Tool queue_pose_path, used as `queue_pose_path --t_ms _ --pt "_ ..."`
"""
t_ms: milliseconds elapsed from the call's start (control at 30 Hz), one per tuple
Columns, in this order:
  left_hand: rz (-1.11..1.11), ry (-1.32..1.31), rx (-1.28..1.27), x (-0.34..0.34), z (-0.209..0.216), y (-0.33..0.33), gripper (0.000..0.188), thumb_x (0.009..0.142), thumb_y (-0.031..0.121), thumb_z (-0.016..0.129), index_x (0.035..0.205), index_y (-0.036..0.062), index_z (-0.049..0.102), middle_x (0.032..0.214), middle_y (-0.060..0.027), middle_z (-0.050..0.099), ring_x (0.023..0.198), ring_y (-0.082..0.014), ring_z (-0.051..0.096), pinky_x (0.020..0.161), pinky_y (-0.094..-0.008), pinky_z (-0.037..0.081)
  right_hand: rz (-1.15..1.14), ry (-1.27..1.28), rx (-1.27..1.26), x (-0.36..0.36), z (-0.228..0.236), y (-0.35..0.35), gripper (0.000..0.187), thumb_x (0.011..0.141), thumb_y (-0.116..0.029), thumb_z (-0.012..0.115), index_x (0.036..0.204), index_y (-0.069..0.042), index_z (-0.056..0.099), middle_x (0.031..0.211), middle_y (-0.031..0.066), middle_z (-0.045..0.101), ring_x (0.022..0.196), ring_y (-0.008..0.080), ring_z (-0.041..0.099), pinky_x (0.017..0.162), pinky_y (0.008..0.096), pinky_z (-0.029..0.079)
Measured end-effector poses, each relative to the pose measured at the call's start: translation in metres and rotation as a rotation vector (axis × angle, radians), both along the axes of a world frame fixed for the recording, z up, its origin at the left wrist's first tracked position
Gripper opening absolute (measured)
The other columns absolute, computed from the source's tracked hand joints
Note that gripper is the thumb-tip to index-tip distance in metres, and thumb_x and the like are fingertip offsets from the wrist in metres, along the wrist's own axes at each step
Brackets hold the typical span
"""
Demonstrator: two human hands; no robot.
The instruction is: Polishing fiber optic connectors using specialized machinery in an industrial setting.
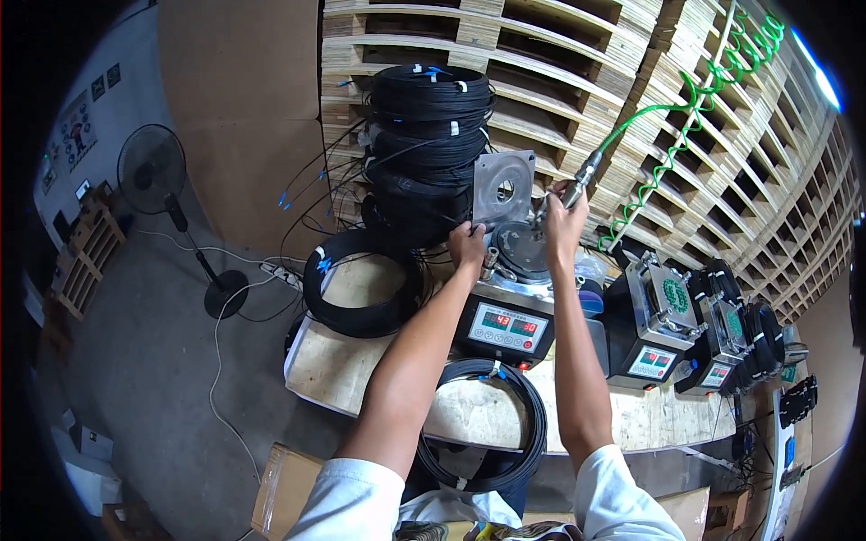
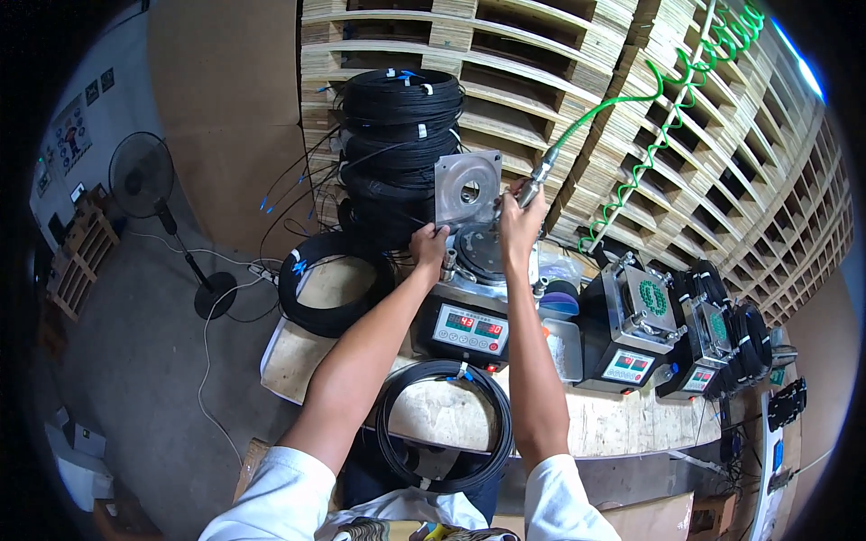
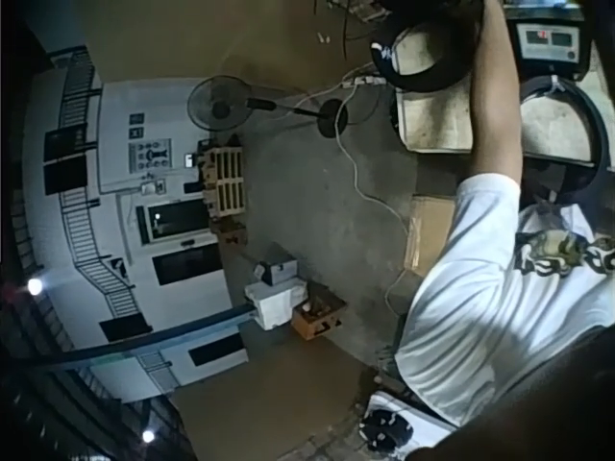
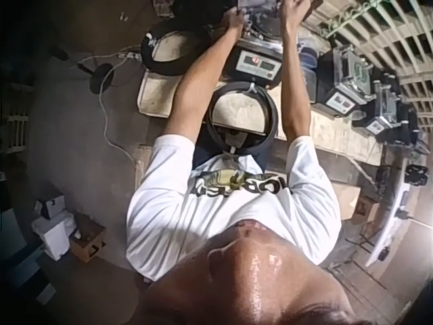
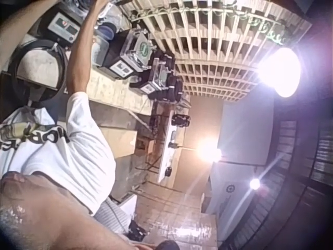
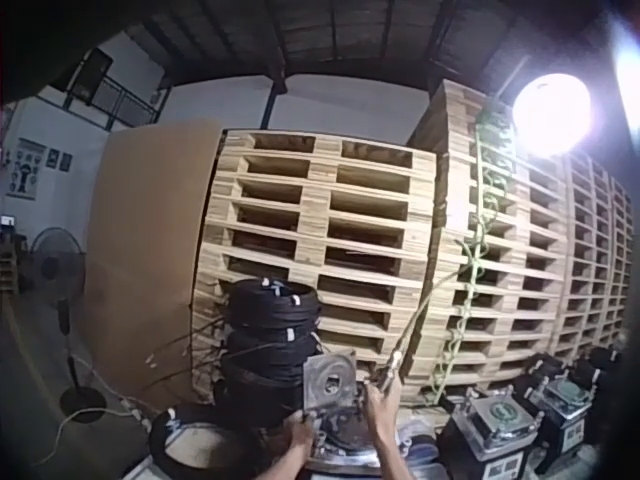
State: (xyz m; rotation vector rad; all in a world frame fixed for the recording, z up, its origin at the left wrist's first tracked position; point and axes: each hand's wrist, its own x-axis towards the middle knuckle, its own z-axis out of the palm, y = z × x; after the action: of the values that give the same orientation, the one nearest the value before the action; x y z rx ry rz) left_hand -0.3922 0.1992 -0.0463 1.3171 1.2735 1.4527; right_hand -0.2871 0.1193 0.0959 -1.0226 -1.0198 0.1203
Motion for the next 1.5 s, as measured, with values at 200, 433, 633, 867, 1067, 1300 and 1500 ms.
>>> queue_pose_path --t_ms 200,433,633,867,1067,1300,1500 --pt "-0.026 -0.015 -0.026 0.016 -0.004 0.001 0.021 0.089 0.019 0.073 0.085 -0.0005 0.066 0.072 -0.0084 0.068 0.063 -0.0099 0.052 0.059 -0.0325 0.042 0.039 0.007 0.101 0.032 0.027 -0.015 0.010 0.087 0.003 0.053 0.096 -0.001 0.052 0.079 0.0058 0.058 0.064 0.0111 0.056 0.055 0.0263 0.043" --pt "-0.087 -0.155 -0.045 0.009 -0.009 0.007 0.016 0.090 0.014 0.072 0.089 -0.0015 0.069 0.079 -0.0046 0.071 0.069 -0.0100 0.055 0.066 -0.0316 0.046 0.023 0.032 -0.031 0.011 0.016 -0.104 0.014 0.086 0.006 0.052 0.097 -0.001 0.054 0.079 0.0044 0.056 0.068 0.0110 0.057 0.059 0.0265 0.045" --pt "-0.152 -0.186 -0.189 0.011 -0.006 0.001 0.015 0.090 0.014 0.072 0.096 -0.0001 0.071 0.084 -0.0024 0.071 0.071 -0.0087 0.057 0.067 -0.0285 0.046 -0.033 0.118 -0.046 0.002 0.011 -0.144 0.011 0.087 0.006 0.052 0.096 -0.001 0.053 0.079 0.0058 0.059 0.066 0.0114 0.059 0.058 0.0262 0.046" --pt "-0.093 -0.258 -0.035 0.000 -0.026 0.033 0.016 0.090 0.013 0.071 0.082 0.0007 0.065 0.074 -0.0038 0.067 0.062 -0.0104 0.054 0.057 -0.0318 0.045 0.026 0.041 -0.028 -0.005 -0.009 -0.133 0.013 0.082 0.007 0.052 0.094 0.000 0.053 0.074 0.0037 0.054 0.063 0.0109 0.052 0.056 0.0283 0.041" --pt "0.142 -0.070 0.001 0.003 0.013 -0.002 0.027 0.084 0.007 0.070 0.109 0.0040 0.059 0.095 -0.0106 0.062 0.086 -0.0219 0.061 0.078 -0.0383 0.050 -0.041 0.058 -0.001 0.040 0.019 -0.131 0.013 0.089 0.000 0.052 0.102 0.000 0.054 0.086 0.0071 0.060 0.075 0.0129 0.064 0.063 0.0276 0.049" --pt "-0.632 0.713 0.759 -0.012 0.108 -0.052 0.033 0.086 0.027 0.072 0.111 0.0056 0.066 0.117 -0.0180 0.059 0.116 -0.0358 0.056 0.099 -0.0412 0.045 0.196 0.315 -0.031 0.084 0.004 -0.157 0.018 0.091 -0.004 0.050 0.109 -0.002 0.051 0.103 0.0106 0.060 0.084 0.0199 0.069 0.067 0.0315 0.058" --pt "-0.827 1.373 0.767 0.011 0.117 -0.052 0.062 0.091 0.056 0.061 0.132 0.0097 0.054 0.121 -0.0201 0.058 0.110 -0.0418 0.060 0.095 -0.0464 0.049 0.201 0.371 -0.052 0.067 -0.002 -0.191 0.020 0.088 -0.001 0.051 0.107 0.001 0.053 0.095 0.0104 0.061 0.082 0.0175 0.068 0.075 0.0309 0.057"
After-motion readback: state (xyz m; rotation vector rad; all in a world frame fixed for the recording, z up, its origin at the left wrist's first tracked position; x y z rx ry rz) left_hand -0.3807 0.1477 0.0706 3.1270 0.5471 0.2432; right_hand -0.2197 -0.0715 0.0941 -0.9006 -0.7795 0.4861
